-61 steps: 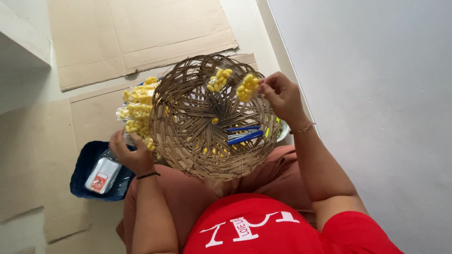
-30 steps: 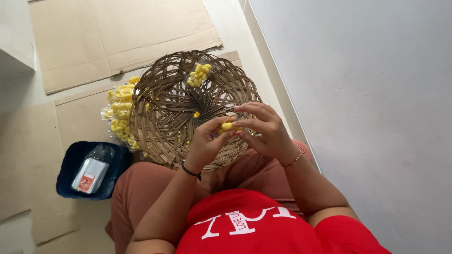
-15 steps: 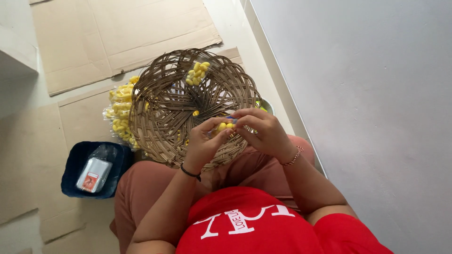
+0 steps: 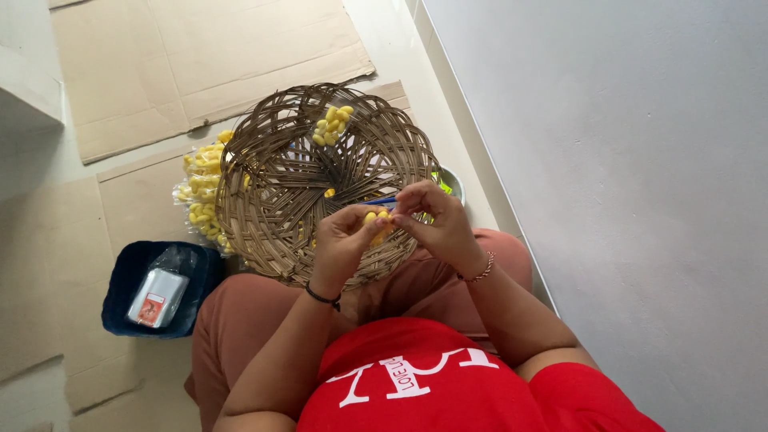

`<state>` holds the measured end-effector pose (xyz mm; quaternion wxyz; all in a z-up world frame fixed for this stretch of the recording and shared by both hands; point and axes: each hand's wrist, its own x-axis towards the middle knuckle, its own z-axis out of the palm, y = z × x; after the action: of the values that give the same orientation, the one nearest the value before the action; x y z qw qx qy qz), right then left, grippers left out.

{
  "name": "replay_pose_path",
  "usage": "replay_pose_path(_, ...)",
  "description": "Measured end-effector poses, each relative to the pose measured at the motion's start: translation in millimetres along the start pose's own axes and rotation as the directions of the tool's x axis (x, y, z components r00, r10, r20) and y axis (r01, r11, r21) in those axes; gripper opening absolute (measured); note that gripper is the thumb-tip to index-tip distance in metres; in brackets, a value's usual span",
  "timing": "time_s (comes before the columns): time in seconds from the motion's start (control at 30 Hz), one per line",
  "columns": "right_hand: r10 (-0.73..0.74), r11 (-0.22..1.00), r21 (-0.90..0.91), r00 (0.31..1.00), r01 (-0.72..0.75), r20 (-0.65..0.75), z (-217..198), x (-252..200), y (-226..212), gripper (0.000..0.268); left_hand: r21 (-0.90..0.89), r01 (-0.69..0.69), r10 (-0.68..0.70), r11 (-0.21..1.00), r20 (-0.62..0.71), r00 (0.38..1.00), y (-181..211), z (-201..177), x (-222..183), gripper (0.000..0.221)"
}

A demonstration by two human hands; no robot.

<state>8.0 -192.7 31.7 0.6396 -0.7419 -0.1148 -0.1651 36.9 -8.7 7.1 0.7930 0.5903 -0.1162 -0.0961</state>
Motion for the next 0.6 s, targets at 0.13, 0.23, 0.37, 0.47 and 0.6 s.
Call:
replay_pose_path(0.13, -0.002, 1.0, -0.005, 1.0, 0.002, -0.03, 4, -2, -3, 0.029, 0.026, 0.005, -0.004, 1.0, -0.038, 0.999, 10, 6, -3, 0.017)
replay_pose_path(0.23, 0.008, 1.0, 0.011, 0.999, -0.007, -0.044, 5, -2, -7, 0.027, -0.034, -0.056, 0.054, 0.998, -0.074, 0.996, 1, 6, -2, 0.012)
replay_pose_path(0.37, 0.016, 0.998, 0.058, 0.998, -0.012, -0.056, 7, -3, -1, 0.026, -0.021, -0.079, 0.077, 0.997, -0.089, 0.993, -6, 6, -1, 0.009)
replay_pose_path(0.47, 0.03, 0.994, 0.106, 0.998, -0.024, -0.053, 7, -5, 5, 0.025, -0.016, -0.104, 0.101, 0.994, -0.113, 0.988, -13, 5, -1, 0.007)
replay_pose_path(0.6, 0.067, 0.986, 0.151, 0.998, -0.068, 0.011, 4, -3, 6, 0.03, 0.01, -0.126, 0.126, 0.992, -0.146, 0.981, -16, 8, -3, 0.006)
